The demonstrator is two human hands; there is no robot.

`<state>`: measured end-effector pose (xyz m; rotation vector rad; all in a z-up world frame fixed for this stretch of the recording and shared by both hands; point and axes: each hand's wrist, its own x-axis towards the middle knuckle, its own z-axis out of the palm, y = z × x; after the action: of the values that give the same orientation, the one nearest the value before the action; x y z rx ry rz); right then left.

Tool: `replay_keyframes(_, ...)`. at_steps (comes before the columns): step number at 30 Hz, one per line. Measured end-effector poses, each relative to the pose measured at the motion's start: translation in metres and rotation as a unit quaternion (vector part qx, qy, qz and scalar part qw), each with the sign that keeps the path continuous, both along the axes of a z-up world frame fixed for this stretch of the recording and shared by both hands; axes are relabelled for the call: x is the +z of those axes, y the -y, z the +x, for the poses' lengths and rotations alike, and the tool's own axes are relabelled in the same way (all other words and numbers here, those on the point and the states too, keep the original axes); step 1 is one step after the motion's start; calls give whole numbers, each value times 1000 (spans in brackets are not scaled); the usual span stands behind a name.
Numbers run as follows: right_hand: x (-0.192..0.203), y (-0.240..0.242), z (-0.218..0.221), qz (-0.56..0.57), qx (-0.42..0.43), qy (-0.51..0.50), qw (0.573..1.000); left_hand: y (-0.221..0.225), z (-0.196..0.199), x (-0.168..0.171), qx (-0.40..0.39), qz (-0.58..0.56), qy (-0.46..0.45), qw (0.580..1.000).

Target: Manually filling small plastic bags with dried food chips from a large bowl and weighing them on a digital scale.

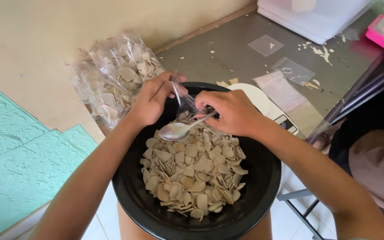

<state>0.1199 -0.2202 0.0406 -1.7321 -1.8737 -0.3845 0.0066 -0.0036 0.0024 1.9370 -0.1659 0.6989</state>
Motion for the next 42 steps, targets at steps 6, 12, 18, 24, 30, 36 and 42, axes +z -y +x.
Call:
replay_keyframes(6,-23,5,27,-44,-58,-37,997,9,-12,8,50,51,-13,997)
replay_keyframes(12,-39,12,42,25,-104,-147,983,16,-16,9,24,56,-26,998)
replay_keyframes(18,-34,14,42,17,-152,-240,959,23,-21,18,-28,-1,22,999)
replay_keyframes(24,-24,10,30,29,-135,-313,940,19,-23,17,-6,-17,81,997)
replay_keyframes(30,-28,9,27,72,-98,-307,944,12,-22,12,10,-50,38,998)
replay_keyframes(36,-37,7,38,67,-81,-266,958,5,-16,24,18,53,6,998)
replay_keyframes(42,-46,18,43,83,-103,-185,974,29,-3,62,-8,177,-234,956)
